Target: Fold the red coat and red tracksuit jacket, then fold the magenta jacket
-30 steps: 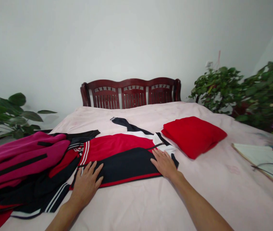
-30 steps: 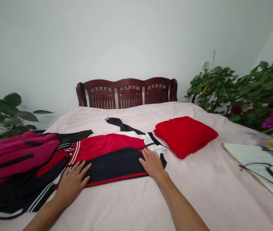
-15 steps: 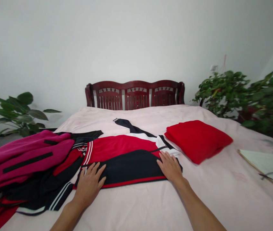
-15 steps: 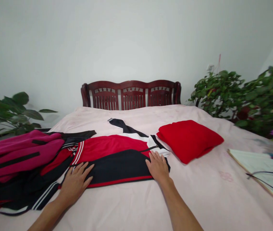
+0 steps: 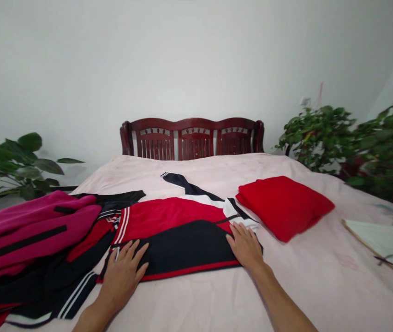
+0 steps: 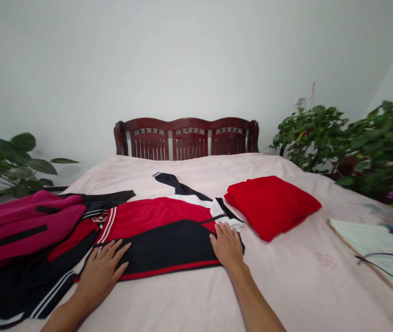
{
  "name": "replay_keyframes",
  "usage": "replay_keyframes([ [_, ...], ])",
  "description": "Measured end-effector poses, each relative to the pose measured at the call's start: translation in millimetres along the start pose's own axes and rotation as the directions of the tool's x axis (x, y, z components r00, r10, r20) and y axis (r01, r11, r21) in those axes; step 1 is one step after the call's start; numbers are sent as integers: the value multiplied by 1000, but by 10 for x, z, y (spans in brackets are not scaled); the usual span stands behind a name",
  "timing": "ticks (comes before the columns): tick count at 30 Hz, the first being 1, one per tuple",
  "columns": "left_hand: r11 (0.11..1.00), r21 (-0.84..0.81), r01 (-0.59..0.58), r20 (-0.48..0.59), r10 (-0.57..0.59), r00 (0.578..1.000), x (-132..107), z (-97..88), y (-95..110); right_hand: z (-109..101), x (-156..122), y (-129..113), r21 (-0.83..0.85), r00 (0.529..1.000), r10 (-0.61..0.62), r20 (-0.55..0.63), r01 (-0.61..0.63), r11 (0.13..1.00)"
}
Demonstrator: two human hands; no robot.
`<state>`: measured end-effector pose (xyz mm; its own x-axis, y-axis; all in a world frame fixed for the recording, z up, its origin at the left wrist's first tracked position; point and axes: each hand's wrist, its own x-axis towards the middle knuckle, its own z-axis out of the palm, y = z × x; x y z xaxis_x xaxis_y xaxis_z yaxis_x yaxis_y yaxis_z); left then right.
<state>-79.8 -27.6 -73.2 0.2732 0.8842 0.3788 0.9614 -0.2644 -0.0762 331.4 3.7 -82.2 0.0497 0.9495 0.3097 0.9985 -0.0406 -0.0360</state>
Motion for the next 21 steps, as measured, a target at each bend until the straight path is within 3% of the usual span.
replay_keyframes([
  [12,1000,-1,-14,49,14,999,11,-3,-16,-12,1,9,-34,998,31,-48,-33,999],
  [17,995,-81,-59,133,69,989,77,0,-213,34,6,30,-53,997,-1,-80,-3,999],
  [21,981,-145,-126,117,144,983,64,58,-351,55,-8,34,-97,995,-26,-97,16,995],
])
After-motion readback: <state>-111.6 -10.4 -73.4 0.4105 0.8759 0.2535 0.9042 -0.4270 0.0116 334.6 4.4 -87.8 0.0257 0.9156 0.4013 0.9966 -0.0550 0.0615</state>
